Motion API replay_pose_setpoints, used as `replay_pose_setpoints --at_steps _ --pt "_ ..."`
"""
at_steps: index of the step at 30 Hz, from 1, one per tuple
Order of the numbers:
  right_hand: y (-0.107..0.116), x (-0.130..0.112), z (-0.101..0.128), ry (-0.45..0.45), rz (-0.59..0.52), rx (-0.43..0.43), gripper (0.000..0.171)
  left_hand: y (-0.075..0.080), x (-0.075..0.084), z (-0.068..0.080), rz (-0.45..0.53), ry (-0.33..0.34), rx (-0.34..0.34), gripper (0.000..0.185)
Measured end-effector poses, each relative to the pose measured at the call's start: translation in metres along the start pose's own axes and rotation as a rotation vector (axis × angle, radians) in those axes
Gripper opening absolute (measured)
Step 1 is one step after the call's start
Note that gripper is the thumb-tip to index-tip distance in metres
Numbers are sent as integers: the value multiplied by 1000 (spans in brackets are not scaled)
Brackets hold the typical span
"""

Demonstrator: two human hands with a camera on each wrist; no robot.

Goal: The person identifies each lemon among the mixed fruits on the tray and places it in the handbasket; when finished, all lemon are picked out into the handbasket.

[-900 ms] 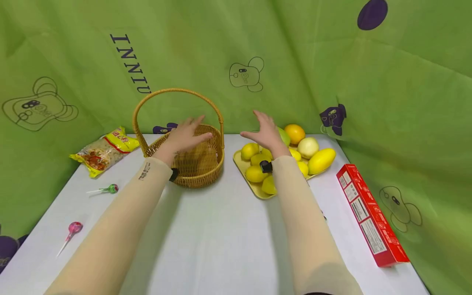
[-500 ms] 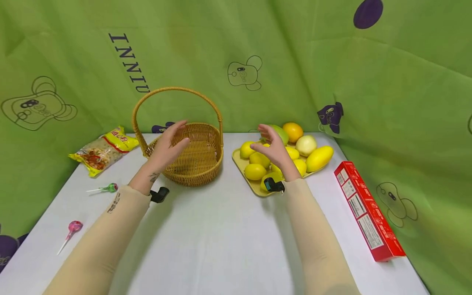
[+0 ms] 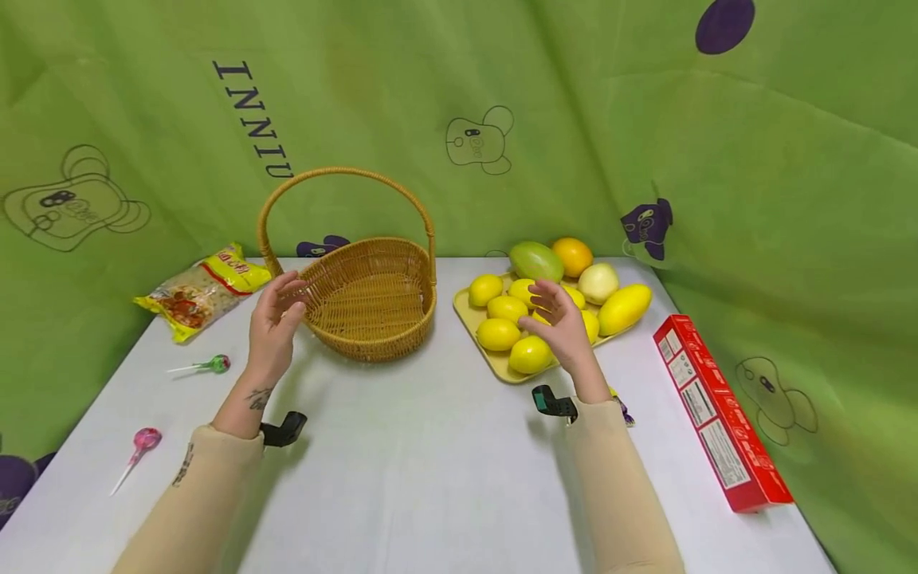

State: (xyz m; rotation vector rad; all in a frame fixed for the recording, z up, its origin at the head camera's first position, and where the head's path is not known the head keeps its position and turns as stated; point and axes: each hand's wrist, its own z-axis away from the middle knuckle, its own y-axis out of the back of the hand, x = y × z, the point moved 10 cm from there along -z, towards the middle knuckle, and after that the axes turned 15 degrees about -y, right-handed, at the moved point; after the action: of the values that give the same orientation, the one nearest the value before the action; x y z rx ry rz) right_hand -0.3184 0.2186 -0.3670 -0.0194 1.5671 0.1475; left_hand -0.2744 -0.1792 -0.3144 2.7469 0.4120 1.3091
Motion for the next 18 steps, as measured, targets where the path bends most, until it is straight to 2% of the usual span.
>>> replay_pose_setpoints --at_steps 6,12,18 --pt "15 17 9 2 5 0 53 17 -44 15 17 73 128 45" --pt "23 28 12 -1 35 -11 51 21 -74 24 34 157 188 44" --pt "25 38 11 -31 31 -44 49 29 -95 27 14 261 237 48"
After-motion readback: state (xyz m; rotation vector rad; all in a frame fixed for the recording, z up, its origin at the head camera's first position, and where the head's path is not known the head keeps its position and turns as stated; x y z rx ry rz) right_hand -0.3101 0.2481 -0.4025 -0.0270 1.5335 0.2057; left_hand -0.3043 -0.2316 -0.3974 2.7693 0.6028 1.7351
